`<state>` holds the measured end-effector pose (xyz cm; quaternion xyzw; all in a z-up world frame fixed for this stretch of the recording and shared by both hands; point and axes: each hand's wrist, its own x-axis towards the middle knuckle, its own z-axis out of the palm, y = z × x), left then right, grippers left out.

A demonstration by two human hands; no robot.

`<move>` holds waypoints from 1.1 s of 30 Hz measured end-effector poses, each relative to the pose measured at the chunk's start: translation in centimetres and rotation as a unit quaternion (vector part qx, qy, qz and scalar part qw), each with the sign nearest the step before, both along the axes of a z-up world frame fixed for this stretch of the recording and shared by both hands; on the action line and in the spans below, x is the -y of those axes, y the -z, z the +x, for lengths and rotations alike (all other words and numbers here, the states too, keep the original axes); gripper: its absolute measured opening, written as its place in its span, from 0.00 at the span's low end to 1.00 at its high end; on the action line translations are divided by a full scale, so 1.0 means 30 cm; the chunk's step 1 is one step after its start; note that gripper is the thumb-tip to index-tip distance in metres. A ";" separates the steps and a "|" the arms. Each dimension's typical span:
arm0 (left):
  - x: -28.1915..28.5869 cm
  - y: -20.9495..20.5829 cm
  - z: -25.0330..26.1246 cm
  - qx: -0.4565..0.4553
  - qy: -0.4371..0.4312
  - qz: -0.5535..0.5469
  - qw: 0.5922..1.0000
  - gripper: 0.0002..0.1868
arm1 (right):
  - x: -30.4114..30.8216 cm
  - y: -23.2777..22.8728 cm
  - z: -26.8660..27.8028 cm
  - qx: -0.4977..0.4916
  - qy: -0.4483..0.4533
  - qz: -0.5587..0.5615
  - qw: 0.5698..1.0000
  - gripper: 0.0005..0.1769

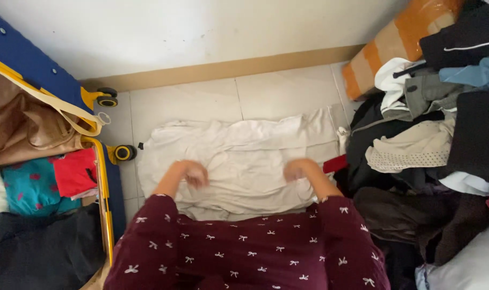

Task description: The person folds a white t-shirt and a black t-shirt on the floor, then places the folded black t-shirt into an open suitcase. The person handles the shirts by hand, smoothing and folding them into compact rectangles.

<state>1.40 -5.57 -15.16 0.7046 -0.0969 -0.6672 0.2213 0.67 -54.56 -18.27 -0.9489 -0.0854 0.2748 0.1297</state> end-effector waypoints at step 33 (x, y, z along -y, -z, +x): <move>-0.327 -0.206 0.324 0.365 -0.225 0.197 0.882 0.38 | -0.220 -0.273 0.344 0.045 0.229 -0.029 0.972 0.49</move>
